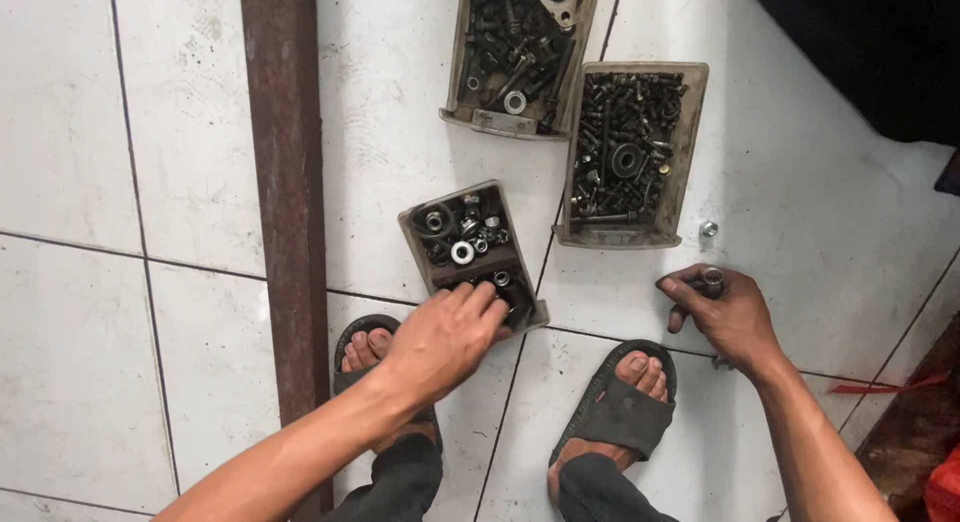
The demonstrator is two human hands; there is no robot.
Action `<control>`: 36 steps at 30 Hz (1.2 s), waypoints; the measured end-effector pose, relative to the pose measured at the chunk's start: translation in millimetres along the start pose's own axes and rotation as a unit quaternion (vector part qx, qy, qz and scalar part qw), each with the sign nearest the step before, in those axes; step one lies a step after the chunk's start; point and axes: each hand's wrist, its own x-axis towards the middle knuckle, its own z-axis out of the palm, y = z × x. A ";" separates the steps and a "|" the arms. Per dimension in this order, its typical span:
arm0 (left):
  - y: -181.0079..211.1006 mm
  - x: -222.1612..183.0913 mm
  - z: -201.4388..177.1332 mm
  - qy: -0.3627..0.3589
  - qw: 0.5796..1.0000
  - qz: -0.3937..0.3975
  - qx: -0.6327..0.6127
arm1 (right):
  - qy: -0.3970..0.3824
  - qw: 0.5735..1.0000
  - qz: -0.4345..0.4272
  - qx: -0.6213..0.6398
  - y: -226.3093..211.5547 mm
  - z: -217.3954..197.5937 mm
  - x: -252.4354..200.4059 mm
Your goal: Organizing various automotive nuts, bolts, and small parts into containers.
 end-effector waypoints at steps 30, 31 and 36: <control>-28.0 -3.0 -54.0 0.218 0.953 -0.035 -0.206 | 0.016 0.996 0.033 -0.085 -7.0 -0.1 -6.6; -30.0 -3.0 -47.7 0.216 0.955 -0.027 -0.201 | 0.004 0.999 0.006 -0.047 -0.3 -0.6 -2.4; -17.7 -12.9 -27.7 0.161 0.971 0.006 -0.178 | 0.013 0.996 0.021 -0.088 -11.3 1.7 -6.3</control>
